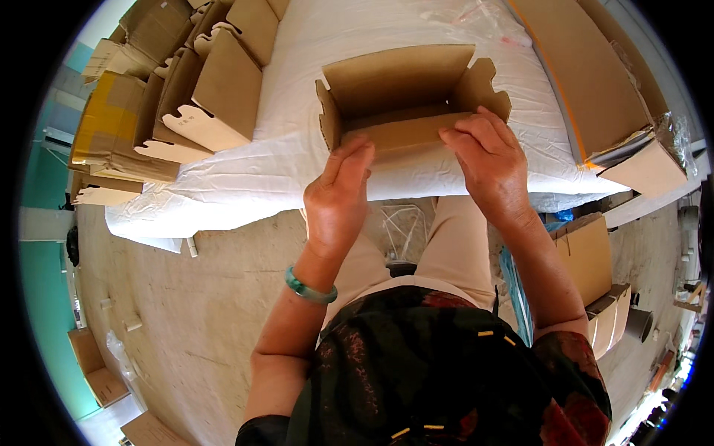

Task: The person assembles cardboard boxes by hand by picking up flat sheets, folding the sides and bottom flaps into place, and tucking them in to form open-topped containers, repeating the process with multiple boxes.

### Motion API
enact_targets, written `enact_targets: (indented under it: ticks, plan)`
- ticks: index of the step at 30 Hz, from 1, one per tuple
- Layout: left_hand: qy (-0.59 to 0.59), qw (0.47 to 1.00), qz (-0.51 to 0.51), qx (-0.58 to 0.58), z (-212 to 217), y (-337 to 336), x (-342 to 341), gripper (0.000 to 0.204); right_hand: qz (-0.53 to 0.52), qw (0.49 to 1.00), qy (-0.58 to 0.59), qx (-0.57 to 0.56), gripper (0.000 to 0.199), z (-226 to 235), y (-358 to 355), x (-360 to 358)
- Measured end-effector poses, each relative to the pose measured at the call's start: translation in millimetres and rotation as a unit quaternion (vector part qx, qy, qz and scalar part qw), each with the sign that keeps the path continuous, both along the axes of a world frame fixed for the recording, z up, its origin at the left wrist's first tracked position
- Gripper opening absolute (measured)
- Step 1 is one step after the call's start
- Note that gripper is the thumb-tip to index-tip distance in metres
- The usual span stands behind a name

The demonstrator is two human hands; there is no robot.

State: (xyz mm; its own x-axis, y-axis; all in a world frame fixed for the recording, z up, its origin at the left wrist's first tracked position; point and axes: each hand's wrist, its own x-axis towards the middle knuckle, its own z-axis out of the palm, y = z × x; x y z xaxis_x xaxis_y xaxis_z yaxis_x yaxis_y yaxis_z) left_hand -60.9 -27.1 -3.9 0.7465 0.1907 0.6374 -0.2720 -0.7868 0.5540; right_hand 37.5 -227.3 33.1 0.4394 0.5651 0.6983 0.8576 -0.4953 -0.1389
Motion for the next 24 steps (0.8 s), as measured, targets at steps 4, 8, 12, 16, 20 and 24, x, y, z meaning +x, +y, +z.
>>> enact_targets:
  ticks: [4,8,12,16,20,24]
  plan:
    - [-0.051,0.998,-0.003,0.028,-8.1,6.2,4.3,0.025,-0.080,0.993,-0.074,-0.053,0.016,12.0,-6.0,-2.5]
    - [-0.035,0.999,-0.001,0.032,-2.2,5.2,3.2,0.022,-0.066,0.994,-0.071,-0.050,0.015,5.7,-12.9,7.0]
    - [-0.008,0.999,0.001,0.037,-2.5,5.6,2.9,0.020,-0.051,0.996,-0.064,-0.040,0.014,4.0,-14.7,10.7]
    - [0.000,1.000,0.016,0.005,2.6,-3.5,0.4,0.021,-0.054,0.995,-0.071,-0.043,0.014,0.6,-17.0,10.5]
    - [-0.031,0.999,-0.007,-0.017,3.4,-13.1,3.7,0.025,-0.078,0.995,-0.060,-0.012,0.015,-1.4,-7.8,-1.9]
    - [-0.031,0.999,-0.037,0.012,2.2,-33.0,14.6,0.027,-0.065,0.997,-0.035,-0.022,0.017,-1.1,7.0,-12.5]
